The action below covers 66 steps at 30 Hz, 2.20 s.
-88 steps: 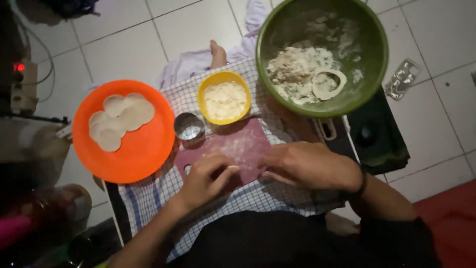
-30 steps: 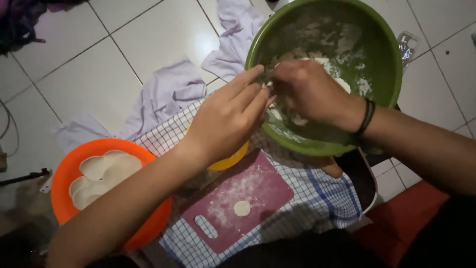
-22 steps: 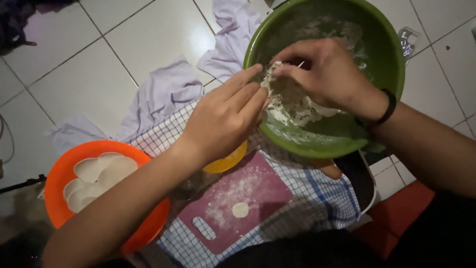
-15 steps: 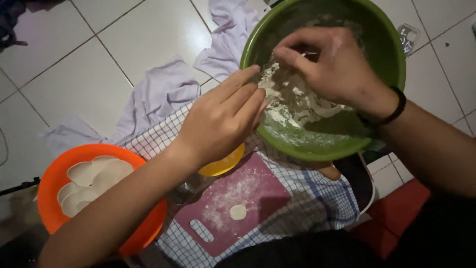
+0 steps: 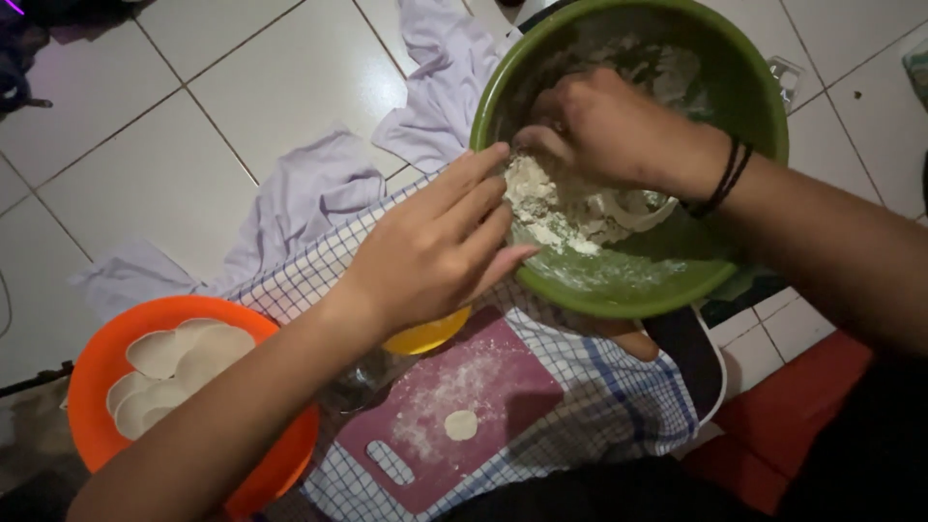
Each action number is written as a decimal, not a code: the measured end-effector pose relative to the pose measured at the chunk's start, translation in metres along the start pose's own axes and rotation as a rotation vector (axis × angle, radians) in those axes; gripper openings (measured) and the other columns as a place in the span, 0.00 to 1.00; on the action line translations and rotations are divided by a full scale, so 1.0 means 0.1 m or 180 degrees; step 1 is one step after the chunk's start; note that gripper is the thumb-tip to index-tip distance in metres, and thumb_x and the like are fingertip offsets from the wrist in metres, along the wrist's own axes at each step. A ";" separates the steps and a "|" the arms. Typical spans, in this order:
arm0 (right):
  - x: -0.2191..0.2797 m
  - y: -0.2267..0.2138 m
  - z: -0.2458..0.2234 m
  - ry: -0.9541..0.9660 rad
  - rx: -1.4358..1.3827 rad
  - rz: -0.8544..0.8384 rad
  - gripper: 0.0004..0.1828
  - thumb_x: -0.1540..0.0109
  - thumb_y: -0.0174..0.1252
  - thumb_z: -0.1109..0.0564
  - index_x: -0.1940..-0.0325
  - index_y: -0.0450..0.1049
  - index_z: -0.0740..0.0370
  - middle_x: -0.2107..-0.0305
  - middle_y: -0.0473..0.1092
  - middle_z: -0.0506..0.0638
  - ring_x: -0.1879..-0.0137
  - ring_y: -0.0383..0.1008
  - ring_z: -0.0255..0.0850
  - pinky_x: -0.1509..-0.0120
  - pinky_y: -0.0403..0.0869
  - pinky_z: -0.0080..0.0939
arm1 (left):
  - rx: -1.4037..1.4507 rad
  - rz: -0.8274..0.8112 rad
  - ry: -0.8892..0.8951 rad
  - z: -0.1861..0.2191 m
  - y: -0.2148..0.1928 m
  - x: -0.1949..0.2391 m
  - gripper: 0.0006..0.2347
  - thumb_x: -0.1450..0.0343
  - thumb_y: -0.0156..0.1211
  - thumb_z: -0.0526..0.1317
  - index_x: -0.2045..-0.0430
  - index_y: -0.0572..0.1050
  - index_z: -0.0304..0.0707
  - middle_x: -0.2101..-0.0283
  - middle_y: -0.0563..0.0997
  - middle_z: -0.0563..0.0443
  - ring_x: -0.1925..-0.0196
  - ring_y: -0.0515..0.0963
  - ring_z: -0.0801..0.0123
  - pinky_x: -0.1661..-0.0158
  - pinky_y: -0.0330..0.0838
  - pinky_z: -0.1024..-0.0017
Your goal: The person is manually assembling dumplings by placing filling onto dough circles and pinching the edges to seal them.
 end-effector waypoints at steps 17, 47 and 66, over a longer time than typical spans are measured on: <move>0.09 -0.03 0.01 -0.0448 -0.0357 0.0225 0.13 0.50 0.61 0.73 0.61 0.81 0.73 0.66 0.78 0.58 0.67 0.78 0.51 0.61 0.77 0.45 | -0.0005 -0.0139 -0.0074 0.05 -0.01 -0.08 0.09 0.25 0.65 0.39 0.66 0.79 0.28 0.54 0.80 0.38 0.36 0.75 0.50 0.35 0.69 0.60; 0.75 -0.37 -0.29 0.0439 -0.2408 -0.0010 0.14 0.30 0.51 0.57 0.50 0.79 0.66 0.70 0.73 0.48 0.67 0.69 0.31 0.64 0.70 0.29 | -0.0315 0.0186 -0.0086 0.64 -0.73 0.07 0.05 0.28 0.68 0.33 0.66 0.76 0.31 0.51 0.80 0.42 0.37 0.77 0.50 0.48 0.79 0.60; 1.53 1.03 -1.11 0.0391 -0.2649 0.1122 0.32 0.28 0.41 0.47 0.81 0.79 0.56 0.87 0.71 0.52 0.74 0.74 0.40 0.63 0.70 0.34 | 0.0202 0.0988 -0.1066 1.36 -0.26 1.84 0.05 0.27 0.61 0.32 0.66 0.81 0.26 0.66 0.82 0.38 0.57 0.83 0.44 0.57 0.80 0.59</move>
Point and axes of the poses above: each hand's wrist, its own x-axis away from the middle knuckle, its own y-axis out of the palm, z = x × y, the point moved 10 cm from there along -x, towards the middle knuckle
